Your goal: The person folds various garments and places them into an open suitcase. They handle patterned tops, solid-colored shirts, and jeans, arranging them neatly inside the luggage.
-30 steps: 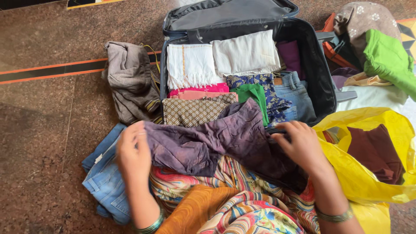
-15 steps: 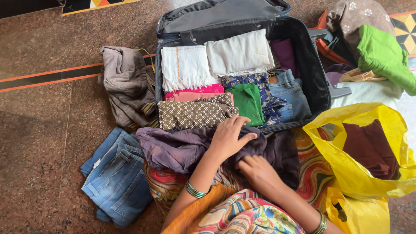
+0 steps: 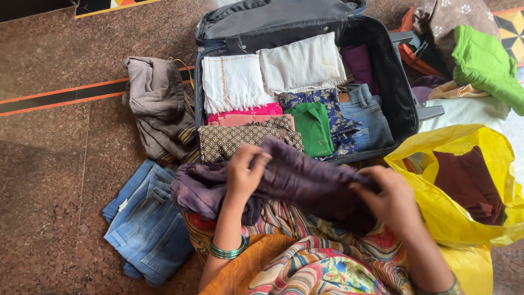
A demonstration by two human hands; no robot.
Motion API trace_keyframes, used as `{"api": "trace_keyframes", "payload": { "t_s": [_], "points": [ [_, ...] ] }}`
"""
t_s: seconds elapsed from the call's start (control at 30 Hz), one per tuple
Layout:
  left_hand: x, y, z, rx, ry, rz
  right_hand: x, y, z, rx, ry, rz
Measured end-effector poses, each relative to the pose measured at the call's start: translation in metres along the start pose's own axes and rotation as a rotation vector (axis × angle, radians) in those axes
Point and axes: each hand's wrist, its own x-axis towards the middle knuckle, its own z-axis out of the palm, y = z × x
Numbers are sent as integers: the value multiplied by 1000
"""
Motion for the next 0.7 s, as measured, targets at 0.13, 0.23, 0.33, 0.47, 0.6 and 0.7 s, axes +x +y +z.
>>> {"api": "trace_keyframes", "payload": {
  "t_s": [0.13, 0.23, 0.33, 0.47, 0.6, 0.7],
  "points": [
    [4, -20, 2, -65, 152, -44, 13, 24, -12, -193, 88, -65],
    [0, -28, 5, -125, 163, -118, 17, 50, -17, -338, 90, -57],
    [-4, -33, 8, -124, 139, -134, 19, 78, -33, -248, 100, 70],
    [-3, -33, 14, -148, 82, -142, 17, 78, -48, -439, 314, -31],
    [-6, -31, 20, -169, 16, -7, 20, 28, -15, -64, 351, -163],
    [-10, -31, 21, -236, -41, -35, 32, -23, 22, 84, 233, -324]
  ]
}}
